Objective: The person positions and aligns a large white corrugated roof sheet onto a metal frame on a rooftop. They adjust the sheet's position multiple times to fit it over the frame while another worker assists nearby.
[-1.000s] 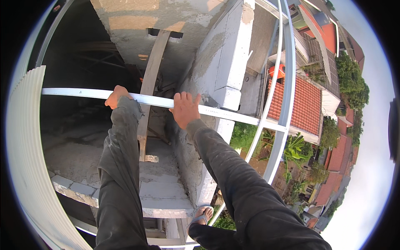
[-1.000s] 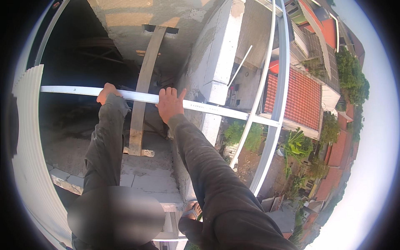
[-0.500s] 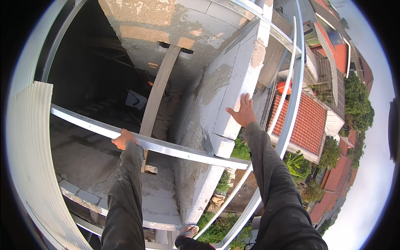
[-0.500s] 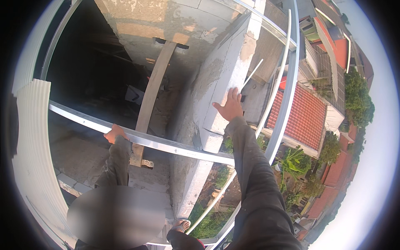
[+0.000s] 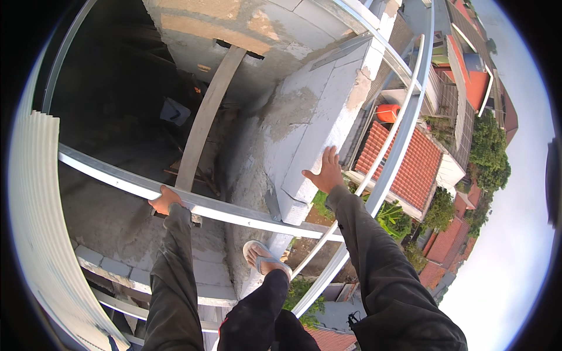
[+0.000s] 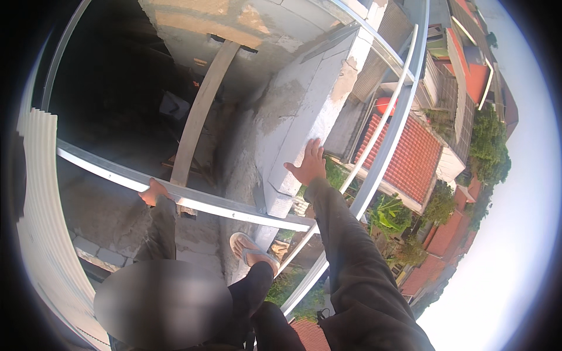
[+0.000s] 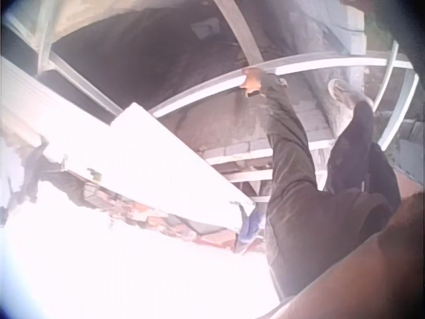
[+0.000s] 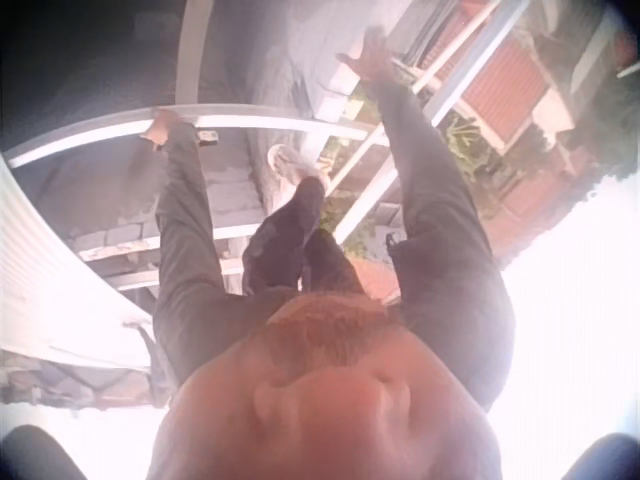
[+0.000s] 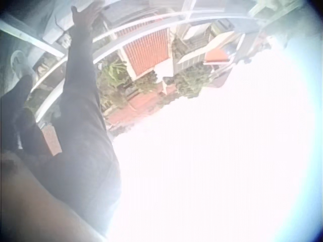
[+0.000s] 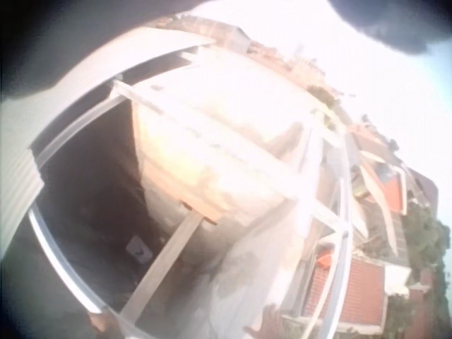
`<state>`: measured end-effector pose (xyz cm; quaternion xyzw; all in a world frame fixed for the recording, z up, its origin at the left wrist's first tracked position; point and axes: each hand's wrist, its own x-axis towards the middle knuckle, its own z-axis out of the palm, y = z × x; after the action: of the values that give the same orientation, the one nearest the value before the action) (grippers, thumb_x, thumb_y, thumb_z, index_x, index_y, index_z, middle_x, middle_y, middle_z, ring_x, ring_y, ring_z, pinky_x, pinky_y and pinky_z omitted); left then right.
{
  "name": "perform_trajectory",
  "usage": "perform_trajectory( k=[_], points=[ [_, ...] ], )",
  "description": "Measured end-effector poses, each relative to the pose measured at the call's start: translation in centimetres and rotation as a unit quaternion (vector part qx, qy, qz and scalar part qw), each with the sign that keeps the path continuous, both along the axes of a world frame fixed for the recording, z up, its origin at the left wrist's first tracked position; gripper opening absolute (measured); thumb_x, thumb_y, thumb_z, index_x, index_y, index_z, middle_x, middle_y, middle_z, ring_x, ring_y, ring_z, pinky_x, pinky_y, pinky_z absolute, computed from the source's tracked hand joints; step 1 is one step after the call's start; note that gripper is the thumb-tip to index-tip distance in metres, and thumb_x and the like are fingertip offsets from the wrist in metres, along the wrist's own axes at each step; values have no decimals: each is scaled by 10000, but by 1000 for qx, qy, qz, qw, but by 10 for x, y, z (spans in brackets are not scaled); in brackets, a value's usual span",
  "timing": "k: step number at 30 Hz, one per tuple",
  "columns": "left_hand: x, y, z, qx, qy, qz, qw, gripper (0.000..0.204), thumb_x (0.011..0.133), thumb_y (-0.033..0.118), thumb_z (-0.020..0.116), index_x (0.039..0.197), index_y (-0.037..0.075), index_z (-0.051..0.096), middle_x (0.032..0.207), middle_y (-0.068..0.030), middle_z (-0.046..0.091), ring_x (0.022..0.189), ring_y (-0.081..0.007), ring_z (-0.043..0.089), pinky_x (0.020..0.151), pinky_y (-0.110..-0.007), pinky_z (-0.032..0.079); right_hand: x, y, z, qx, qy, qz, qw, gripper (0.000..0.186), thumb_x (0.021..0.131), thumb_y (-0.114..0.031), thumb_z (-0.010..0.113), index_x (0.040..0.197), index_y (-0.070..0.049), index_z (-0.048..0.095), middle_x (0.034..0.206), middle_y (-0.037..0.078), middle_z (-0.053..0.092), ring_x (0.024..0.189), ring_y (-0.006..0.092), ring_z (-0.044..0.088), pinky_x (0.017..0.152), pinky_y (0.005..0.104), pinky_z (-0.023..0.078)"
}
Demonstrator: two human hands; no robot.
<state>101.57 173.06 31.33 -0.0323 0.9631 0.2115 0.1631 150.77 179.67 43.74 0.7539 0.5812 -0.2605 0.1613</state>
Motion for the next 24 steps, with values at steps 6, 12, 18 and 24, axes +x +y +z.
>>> perform_trajectory(
  k=[6,12,18,24],
  points=[
    [1,-1,-10,-14,9,18,1000,788,857,369,746,1484,-34,491,1260,-284,698,1109,-450,713,956,-532,599,-3,5,11,-75,-18,8,997,1310,820,-649,788,1671,24,54,1742,290,-2,1599,507,96,1242,663,235],
    [4,13,6,-51,0,8,999,862,853,395,757,1506,-77,451,1313,-304,661,1204,-447,670,1010,-521,578,4,24,7,-102,-35,29,994,1336,819,-737,730,1671,28,40,1742,290,-11,1610,470,106,1254,658,205],
    [2,7,-8,-41,10,26,999,739,869,389,754,1427,-40,529,1227,-268,717,1125,-449,709,982,-539,587,31,83,19,-271,-45,84,958,1264,824,-827,637,1648,37,222,1695,320,225,1573,438,281,1243,645,246],
    [1,2,-9,-25,38,8,999,749,847,363,767,1434,-43,541,1217,-295,716,1130,-461,703,972,-548,567,32,303,89,-17,-102,156,982,769,917,-523,726,1483,-30,561,1515,206,570,1378,358,571,1143,470,466]
  ],
)
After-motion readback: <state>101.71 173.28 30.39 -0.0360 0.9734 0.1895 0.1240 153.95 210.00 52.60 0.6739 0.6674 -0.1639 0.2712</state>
